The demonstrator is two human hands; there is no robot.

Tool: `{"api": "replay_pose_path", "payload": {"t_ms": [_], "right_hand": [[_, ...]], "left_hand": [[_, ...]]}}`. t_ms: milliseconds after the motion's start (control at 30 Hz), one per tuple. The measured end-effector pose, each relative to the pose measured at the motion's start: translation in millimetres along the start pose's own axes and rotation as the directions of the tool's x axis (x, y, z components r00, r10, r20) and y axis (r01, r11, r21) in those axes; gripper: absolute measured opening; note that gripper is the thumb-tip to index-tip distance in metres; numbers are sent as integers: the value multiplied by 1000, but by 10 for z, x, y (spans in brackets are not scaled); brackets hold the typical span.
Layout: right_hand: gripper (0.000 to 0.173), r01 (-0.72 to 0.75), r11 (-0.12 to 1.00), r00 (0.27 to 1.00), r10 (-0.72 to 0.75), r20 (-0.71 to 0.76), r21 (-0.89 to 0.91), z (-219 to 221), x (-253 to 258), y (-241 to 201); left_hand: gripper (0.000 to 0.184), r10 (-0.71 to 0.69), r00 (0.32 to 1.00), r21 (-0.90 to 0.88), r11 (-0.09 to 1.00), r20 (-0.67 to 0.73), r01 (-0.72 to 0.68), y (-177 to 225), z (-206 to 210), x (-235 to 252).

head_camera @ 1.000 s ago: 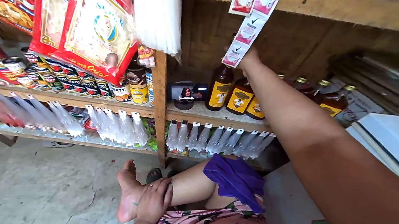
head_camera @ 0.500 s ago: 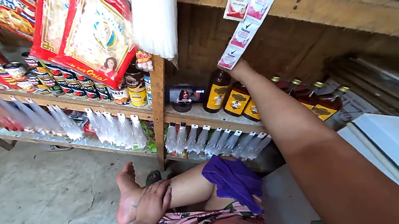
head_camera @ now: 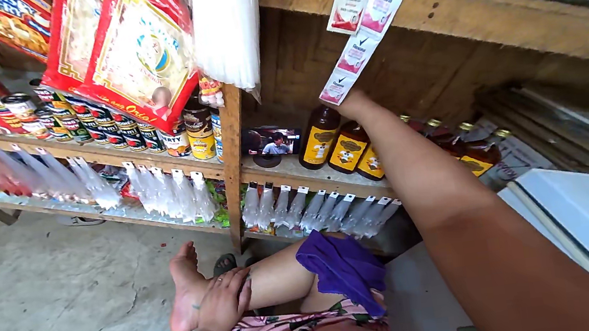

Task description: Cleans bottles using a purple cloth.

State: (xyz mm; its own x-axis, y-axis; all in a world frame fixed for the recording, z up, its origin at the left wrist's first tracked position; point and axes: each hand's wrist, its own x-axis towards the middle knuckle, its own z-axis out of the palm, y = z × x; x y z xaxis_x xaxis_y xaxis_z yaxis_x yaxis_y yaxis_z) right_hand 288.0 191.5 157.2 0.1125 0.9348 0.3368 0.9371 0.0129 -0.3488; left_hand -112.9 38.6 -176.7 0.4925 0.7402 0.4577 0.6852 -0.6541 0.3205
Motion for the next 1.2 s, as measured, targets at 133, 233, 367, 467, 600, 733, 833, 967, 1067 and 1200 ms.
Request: {"api": "replay_pose_path", "payload": {"t_ms": [133, 233, 367, 467, 600, 733, 833, 967, 1067, 1200], "right_hand": [[59, -208, 977, 963, 195, 187, 51, -355, -97, -15], [59, -184, 981, 973, 190, 129, -57, -640, -173, 127], [58, -182, 975, 979, 192, 65, -129, -709, -263, 453], [56, -188, 965, 970, 211, 119, -181, -579, -413, 533], [52, -225, 965, 972, 232, 34, -135, -330, -645, 486], [51, -204, 979, 974, 205, -94, 17, -168, -984, 421], [48, -149, 982, 963, 170, -208, 114, 14, -1254, 453], [45, -38, 955, 907, 156, -391, 293, 333, -1554, 571], [44, 87, 880, 838, 188, -512, 467, 447, -1718, 571], [45, 340, 757, 767, 120, -631, 557, 295, -2034, 274]], "left_hand": [[51, -10, 1000, -7, 1000, 27, 11, -12, -11, -19], [51, -5, 1000, -1, 1000, 15, 5, -16, -4, -13], [52, 5, 1000, 5, 1000, 20, -5, -15, 11, 2], [52, 1, 1000, 5, 1000, 31, -1, 6, 5, 18], [51, 4, 1000, 24, 1000, -2, -4, -13, 7, -5], [53, 10, 1000, 23, 1000, -13, -9, -30, 1, -15], [54, 23, 1000, 25, 999, -18, -23, -23, -15, 5], [51, 0, 1000, 18, 1000, -2, 0, 17, -35, 4], [47, -39, 999, -38, 998, 37, 41, 51, -104, 6], [46, -207, 952, -221, 941, 225, 256, 46, -221, 94]]}}
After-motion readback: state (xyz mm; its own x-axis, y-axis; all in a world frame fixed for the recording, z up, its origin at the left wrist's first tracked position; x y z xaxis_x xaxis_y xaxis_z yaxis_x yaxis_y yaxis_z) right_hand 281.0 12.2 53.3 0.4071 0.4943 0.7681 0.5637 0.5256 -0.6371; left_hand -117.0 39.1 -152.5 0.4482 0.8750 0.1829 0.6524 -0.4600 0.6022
